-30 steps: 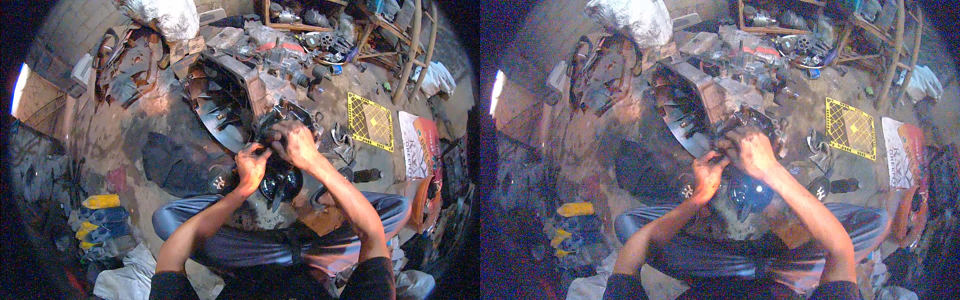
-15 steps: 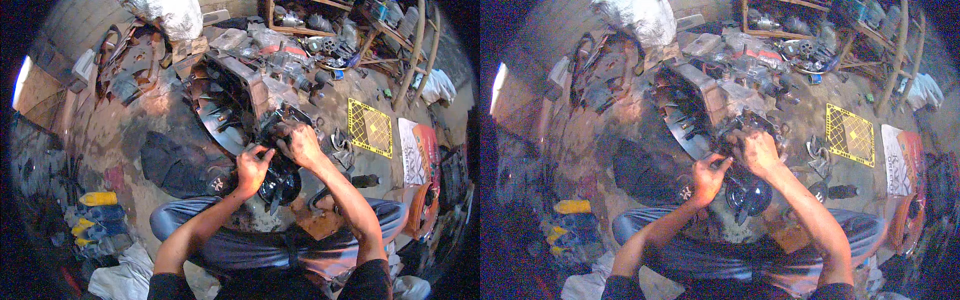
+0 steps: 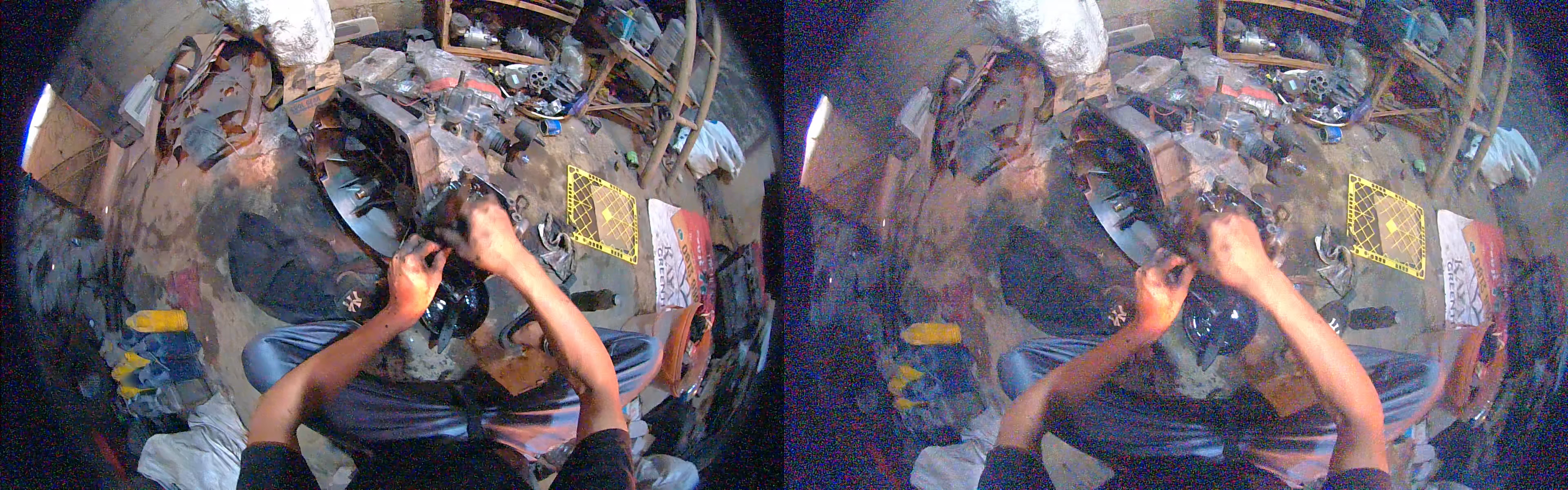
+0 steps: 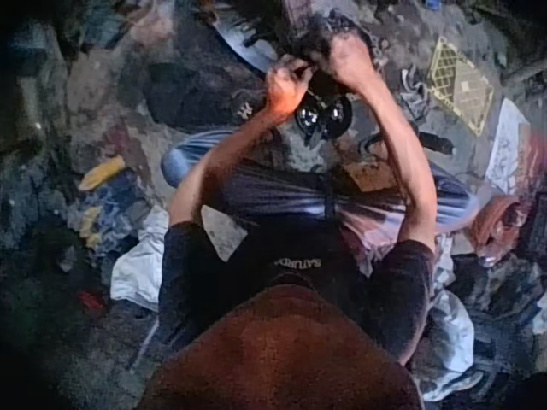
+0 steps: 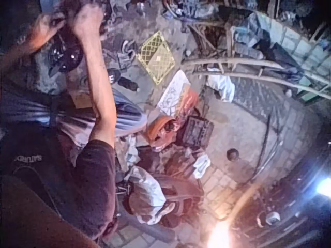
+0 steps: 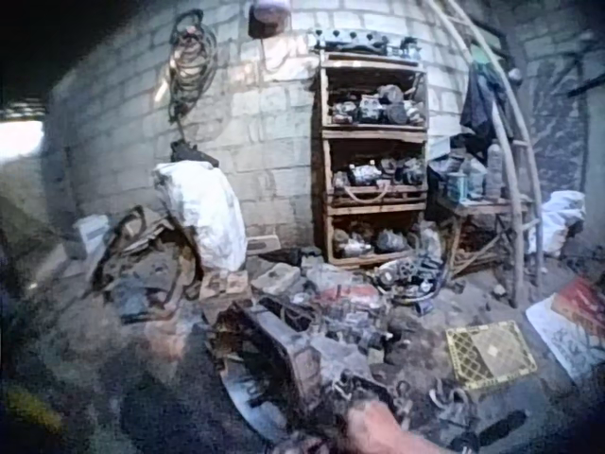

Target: The person works on a metal automotive component by hand while sitting on the floor, handling small parts and placing them into the assembly.

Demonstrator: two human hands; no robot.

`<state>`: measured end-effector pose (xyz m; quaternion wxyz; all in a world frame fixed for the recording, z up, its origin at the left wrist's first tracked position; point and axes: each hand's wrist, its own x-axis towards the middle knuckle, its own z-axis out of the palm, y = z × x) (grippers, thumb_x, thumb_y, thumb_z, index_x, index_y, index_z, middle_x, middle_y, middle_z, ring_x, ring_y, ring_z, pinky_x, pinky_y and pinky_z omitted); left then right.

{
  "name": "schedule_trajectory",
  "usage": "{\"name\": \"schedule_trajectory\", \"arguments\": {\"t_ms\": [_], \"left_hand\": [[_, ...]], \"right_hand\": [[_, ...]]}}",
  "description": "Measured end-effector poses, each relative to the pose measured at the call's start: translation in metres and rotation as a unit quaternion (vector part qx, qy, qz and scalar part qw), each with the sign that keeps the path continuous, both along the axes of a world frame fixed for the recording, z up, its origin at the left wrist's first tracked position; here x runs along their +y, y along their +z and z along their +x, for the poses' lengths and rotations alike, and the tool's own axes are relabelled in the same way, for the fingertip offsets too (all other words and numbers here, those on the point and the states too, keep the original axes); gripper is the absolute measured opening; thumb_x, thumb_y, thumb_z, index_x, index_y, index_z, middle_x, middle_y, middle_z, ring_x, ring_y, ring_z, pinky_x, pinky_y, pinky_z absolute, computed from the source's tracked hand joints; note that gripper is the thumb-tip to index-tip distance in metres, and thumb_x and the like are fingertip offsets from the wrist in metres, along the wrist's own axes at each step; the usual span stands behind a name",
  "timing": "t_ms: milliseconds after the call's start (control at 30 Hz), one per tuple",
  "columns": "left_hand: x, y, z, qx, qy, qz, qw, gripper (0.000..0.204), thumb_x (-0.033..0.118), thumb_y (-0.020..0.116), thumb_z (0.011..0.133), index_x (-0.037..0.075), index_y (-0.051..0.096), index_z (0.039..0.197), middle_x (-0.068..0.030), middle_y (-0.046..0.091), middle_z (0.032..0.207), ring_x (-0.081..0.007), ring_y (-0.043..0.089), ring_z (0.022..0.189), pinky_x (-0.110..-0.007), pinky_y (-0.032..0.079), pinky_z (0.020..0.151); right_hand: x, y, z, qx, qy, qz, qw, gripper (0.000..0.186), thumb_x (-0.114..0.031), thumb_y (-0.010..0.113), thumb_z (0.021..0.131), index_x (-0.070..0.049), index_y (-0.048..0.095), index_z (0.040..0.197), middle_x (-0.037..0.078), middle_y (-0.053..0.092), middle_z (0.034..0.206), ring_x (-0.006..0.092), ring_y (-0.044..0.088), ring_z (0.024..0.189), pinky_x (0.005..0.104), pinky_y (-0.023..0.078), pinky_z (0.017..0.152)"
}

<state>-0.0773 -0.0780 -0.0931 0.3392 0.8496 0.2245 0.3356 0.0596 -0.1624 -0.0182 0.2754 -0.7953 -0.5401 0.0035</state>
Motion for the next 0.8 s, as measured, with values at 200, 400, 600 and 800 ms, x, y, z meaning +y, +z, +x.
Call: {"name": "schedule_trajectory", "arguments": {"t_ms": [200, 400, 600, 800], "left_hand": [[0.000, -0.002, 0.001, -0.051, -0.012, 0.022, 0.998, 0.016, 0.015, 0.072, 0.078, 0.001, 0.065, 0.077, -0.0138, 0.061, 0.078, -0.0332, 0.060, 0.071, -0.041, 0.048, 0.064], [0.005, -0.003, 0.001, -0.031, -0.034, -0.020, 0.999, 0.014, 0.016, 0.072, 0.078, 0.003, 0.065, 0.077, -0.0137, 0.061, 0.078, -0.0335, 0.062, 0.073, -0.042, 0.049, 0.064], [0.003, -0.002, 0.003, -0.023, -0.036, -0.035, 0.998, 0.014, 0.015, 0.071, 0.078, 0.003, 0.065, 0.076, -0.0133, 0.061, 0.079, -0.0340, 0.061, 0.072, -0.042, 0.049, 0.063], [0.007, -0.003, 0.002, -0.027, -0.050, -0.001, 0.998, 0.011, 0.013, 0.069, 0.080, 0.004, 0.065, 0.077, -0.0136, 0.061, 0.078, -0.0341, 0.061, 0.072, -0.042, 0.049, 0.061]], "right_hand": [[0.004, -0.017, 0.007, -0.018, 0.048, 0.049, 0.997, 0.031, -0.031, 0.070, 0.077, -0.002, 0.063, 0.084, 0.021, 0.063, 0.071, 0.0390, 0.063, 0.068, 0.0459, 0.050, 0.062], [0.007, -0.010, 0.020, 0.042, -0.064, -0.006, 0.997, 0.029, -0.025, 0.073, 0.074, 0.000, 0.064, 0.085, 0.023, 0.063, 0.077, 0.0397, 0.062, 0.073, 0.0463, 0.049, 0.067], [0.009, -0.002, 0.029, 0.035, -0.113, -0.117, 0.986, 0.031, -0.029, 0.071, 0.075, 0.001, 0.064, 0.080, 0.023, 0.063, 0.072, 0.0383, 0.063, 0.070, 0.0457, 0.050, 0.064], [0.010, 0.011, 0.018, 0.042, -0.096, -0.148, 0.984, 0.032, -0.029, 0.070, 0.076, -0.001, 0.064, 0.090, 0.024, 0.064, 0.078, 0.0396, 0.062, 0.074, 0.0468, 0.051, 0.068]]}}
